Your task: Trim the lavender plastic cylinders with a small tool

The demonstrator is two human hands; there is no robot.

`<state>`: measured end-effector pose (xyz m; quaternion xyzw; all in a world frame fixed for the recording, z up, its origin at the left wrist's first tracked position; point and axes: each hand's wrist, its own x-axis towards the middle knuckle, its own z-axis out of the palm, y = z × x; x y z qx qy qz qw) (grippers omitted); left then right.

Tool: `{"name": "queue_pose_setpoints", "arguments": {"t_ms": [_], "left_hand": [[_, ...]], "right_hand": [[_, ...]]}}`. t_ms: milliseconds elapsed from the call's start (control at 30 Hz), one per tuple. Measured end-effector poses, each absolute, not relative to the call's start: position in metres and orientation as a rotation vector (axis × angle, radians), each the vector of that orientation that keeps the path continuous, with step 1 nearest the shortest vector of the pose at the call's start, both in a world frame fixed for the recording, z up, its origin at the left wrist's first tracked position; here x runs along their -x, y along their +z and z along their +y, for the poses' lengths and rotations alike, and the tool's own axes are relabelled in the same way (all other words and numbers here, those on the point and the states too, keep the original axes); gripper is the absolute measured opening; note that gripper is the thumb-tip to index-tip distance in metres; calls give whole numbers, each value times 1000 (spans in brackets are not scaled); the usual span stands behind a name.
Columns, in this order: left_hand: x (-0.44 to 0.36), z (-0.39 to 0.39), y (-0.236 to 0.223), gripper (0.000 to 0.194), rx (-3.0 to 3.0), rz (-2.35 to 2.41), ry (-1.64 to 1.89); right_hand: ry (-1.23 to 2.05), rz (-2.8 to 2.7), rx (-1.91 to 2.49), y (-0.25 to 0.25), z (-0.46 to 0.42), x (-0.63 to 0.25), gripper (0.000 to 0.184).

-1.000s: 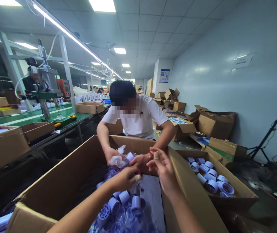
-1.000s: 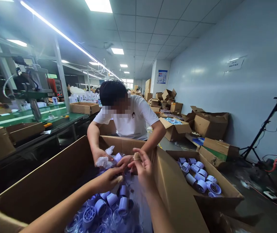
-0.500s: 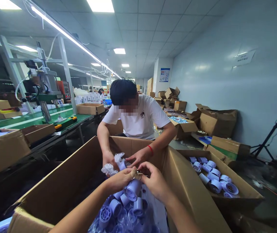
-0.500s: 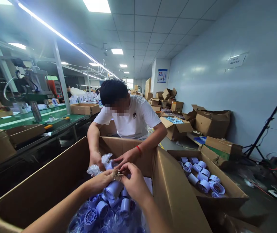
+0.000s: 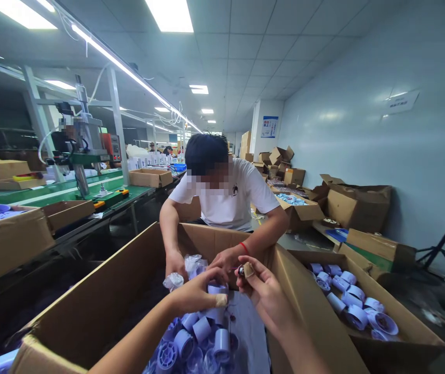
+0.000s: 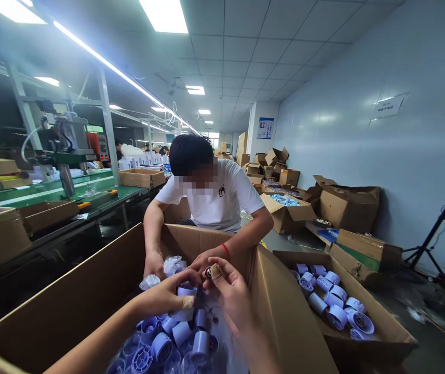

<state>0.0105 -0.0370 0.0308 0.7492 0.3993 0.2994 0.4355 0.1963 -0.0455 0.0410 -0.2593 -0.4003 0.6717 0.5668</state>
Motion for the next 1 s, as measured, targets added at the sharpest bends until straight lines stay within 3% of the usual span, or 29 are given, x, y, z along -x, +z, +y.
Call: {"name": "queue_pose_setpoints", "arguments": {"t_ms": [67,300,600,1000], "left_hand": [[-11,-36,29,50,-1945,1094,775],[-12,-33,28,71,-1986,1285,993],[-11,-36,34,50,-2042,1332,1294],[-10,-34,27,51,-2220,1224,1344]], "right_hand": [[1658,-861,582,45,-49,-199,42],[1709,-935,535,51,-55,-211,36],[1638,-1181,472,44,-64,-205,36],[1669,-1374,616,37,-66,-196,35]]}}
